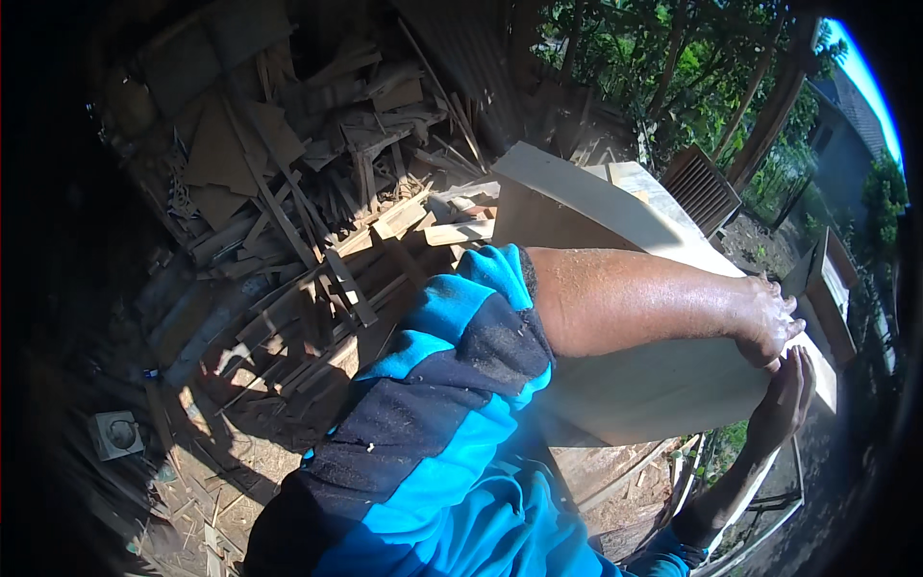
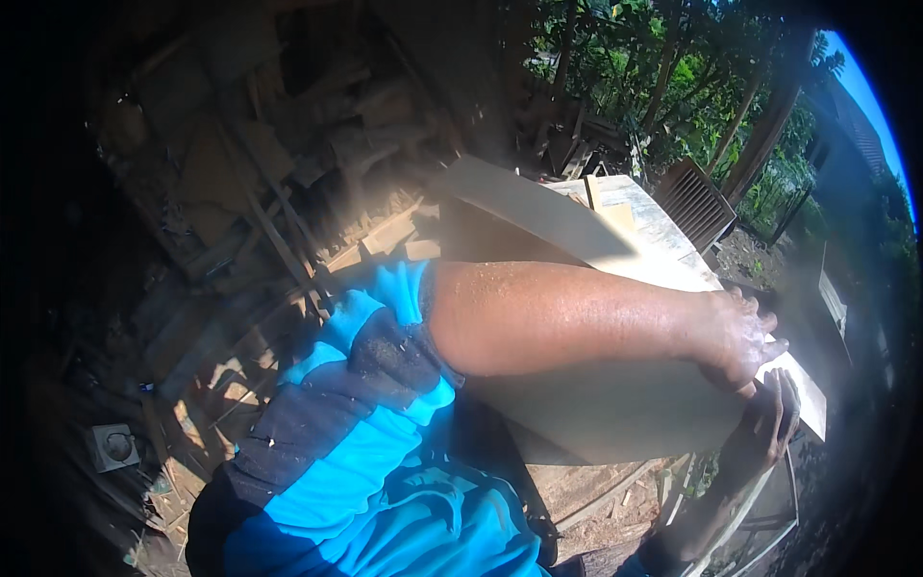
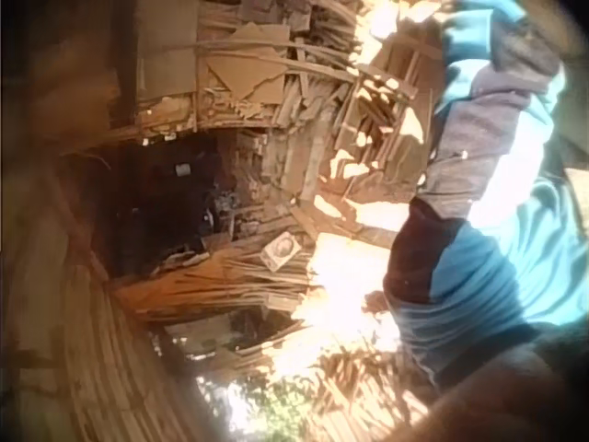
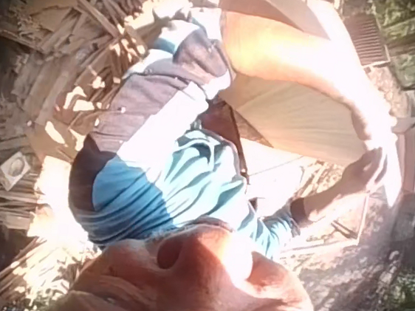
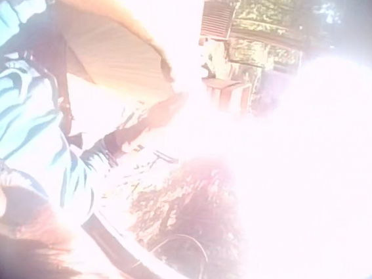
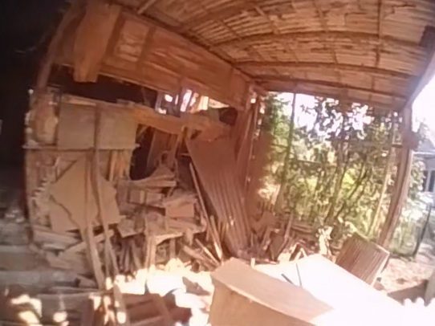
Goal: The person holds and aligns wooden boards together on a workshop table, checking their fit by hand and moving them around to test assembly.
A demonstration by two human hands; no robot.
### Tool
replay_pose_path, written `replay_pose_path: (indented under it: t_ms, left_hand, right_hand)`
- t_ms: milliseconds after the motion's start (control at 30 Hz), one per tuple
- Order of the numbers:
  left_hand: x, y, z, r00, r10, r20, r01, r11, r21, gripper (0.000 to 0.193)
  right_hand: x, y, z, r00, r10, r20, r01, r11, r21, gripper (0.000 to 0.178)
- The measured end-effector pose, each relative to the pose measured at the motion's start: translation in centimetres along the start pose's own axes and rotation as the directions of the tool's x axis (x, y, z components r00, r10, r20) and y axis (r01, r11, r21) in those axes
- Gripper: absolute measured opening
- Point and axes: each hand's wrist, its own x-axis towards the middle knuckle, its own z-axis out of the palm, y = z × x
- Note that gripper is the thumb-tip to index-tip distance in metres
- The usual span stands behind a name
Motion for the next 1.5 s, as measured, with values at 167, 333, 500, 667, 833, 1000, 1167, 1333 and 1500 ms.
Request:
replay_pose_path:
  t_ms: [167,333,500,667,833,1000,1167,1333,1500]
  left_hand:
    - [-5.8,0.7,-0.2,0.939,-0.029,-0.343,0.155,0.926,0.345,0.085]
    - [-23.9,-4.6,4.7,-0.167,-0.052,-0.985,0.219,0.972,-0.089,0.029]
    - [-28.7,-9.8,8.4,-0.149,-0.697,-0.702,-0.384,0.695,-0.608,0.032]
    - [-27.1,-9.8,9.4,-0.206,-0.498,-0.842,-0.568,0.762,-0.312,0.025]
    - [-28.2,-10.1,8.5,-0.187,-0.447,-0.875,-0.574,0.772,-0.272,0.031]
    - [-28.1,-9.9,8.9,0.047,-0.566,-0.823,-0.79,0.483,-0.378,0.03]
    - [-28.9,-10.6,9.0,-0.092,-0.427,-0.899,-0.653,0.708,-0.269,0.035]
    - [-29.4,-11.2,8.7,-0.081,-0.402,-0.912,-0.612,0.742,-0.272,0.039]
    - [-29.2,-12.1,8.8,-0.047,-0.422,-0.905,-0.678,0.679,-0.282,0.037]
  right_hand:
    - [-0.8,1.3,-0.6,0.998,0.013,0.056,-0.007,0.994,-0.107,0.029]
    - [-0.7,1.4,-1.8,0.998,0.035,0.046,-0.027,0.986,-0.166,0.032]
    - [-0.4,0.5,-3.0,0.992,-0.064,0.113,0.091,0.962,-0.256,0.033]
    - [-0.3,-0.7,-4.0,0.973,-0.173,0.153,0.214,0.922,-0.321,0.031]
    - [-0.4,-1.8,-5.1,0.989,0.023,0.143,0.021,0.954,-0.298,0.031]
    - [-0.4,-2.1,-5.5,0.986,0.017,0.164,0.029,0.962,-0.272,0.031]
    - [-0.1,-1.5,-5.9,0.978,0.029,0.205,0.028,0.962,-0.27,0.033]
    - [0.3,-0.9,-6.0,0.97,0.111,0.218,-0.045,0.957,-0.286,0.034]
    - [0.6,-1.0,-5.9,0.95,0.192,0.247,-0.087,0.921,-0.38,0.035]
